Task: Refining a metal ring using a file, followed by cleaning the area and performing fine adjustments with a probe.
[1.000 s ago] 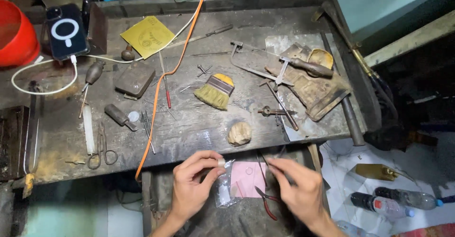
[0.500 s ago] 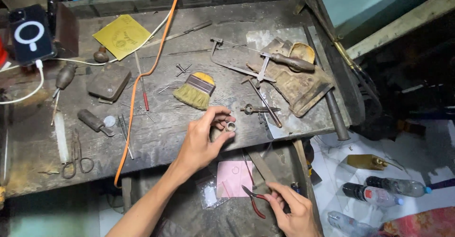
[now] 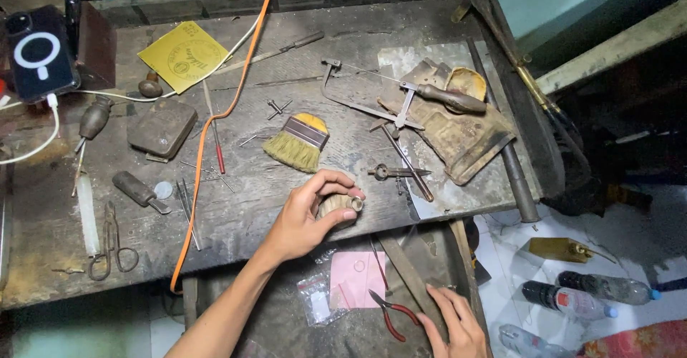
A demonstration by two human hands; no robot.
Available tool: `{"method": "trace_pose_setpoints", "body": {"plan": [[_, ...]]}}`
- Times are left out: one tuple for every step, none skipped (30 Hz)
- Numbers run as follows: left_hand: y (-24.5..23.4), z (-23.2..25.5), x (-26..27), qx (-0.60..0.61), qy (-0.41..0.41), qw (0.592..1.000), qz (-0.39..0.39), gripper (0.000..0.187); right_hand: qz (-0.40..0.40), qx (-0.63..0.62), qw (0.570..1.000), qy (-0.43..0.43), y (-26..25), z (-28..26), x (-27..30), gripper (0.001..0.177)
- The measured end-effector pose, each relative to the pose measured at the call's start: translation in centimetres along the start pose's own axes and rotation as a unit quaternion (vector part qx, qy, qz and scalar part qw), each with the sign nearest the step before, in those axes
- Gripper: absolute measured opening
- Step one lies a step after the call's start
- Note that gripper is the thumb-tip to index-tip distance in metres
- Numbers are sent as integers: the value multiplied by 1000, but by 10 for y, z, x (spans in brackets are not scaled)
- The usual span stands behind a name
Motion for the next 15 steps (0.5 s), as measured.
{"method": "trace_pose_setpoints", "body": {"plan": [[2, 0, -1, 4, -1, 1000, -14, 37, -11, 18, 1000, 16, 4, 10, 4, 44], [4, 0, 0, 9, -2, 1000, -28, 42, -22, 36, 999, 33, 8, 20, 9, 49], [3, 3, -1, 8, -3, 1000, -28, 42, -23, 34, 999, 33, 7, 20, 9, 49], [2, 8, -1, -8, 7, 1000, -21, 39, -35, 57, 997, 42, 8, 23, 11, 53], [1, 13, -1, -25, 18, 999, -14, 37, -46, 80, 994, 51, 9, 26, 13, 57], [2, 8, -1, -24, 17, 999, -15, 37, -47, 81, 994, 53, 8, 28, 14, 57], [-4, 9, 0, -51, 47, 997, 19, 32, -61, 102, 991, 62, 9, 31, 14, 59], [-7, 10, 3, -76, 75, 993, 52, 27, -76, 124, 987, 73, 9, 36, 18, 60], [-5, 13, 6, -73, 73, 993, 50, 27, -78, 125, 986, 76, 8, 38, 23, 60], [-9, 13, 6, -29, 62, 995, 74, 24, -56, 99, 993, 28, 5, 29, 23, 57], [-14, 12, 7, 16, 50, 994, 97, 23, -33, 74, 997, -20, 1, 20, 24, 54], [-15, 17, 6, 19, 48, 994, 99, 23, -36, 77, 996, -20, 0, 14, 30, 54], [-17, 32, 7, -63, 89, 988, 108, 17, -17, 81, 997, -10, -5, 10, 36, 50], [-19, 47, 8, -147, 129, 974, 117, 13, 3, 84, 996, -3, -9, 5, 40, 46], [-17, 44, 9, -147, 128, 974, 120, 13, 0, 85, 996, -5, -8, 45, 52, 46]]}}
Point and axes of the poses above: each hand's wrist, its own x-axis away from the middle knuckle, its own y-axis out of the palm, z = x × y, the point moved 10 cm from there along -x, towards the middle knuckle, and after that the axes turned 9 degrees about -x, right-handed, at the moved point
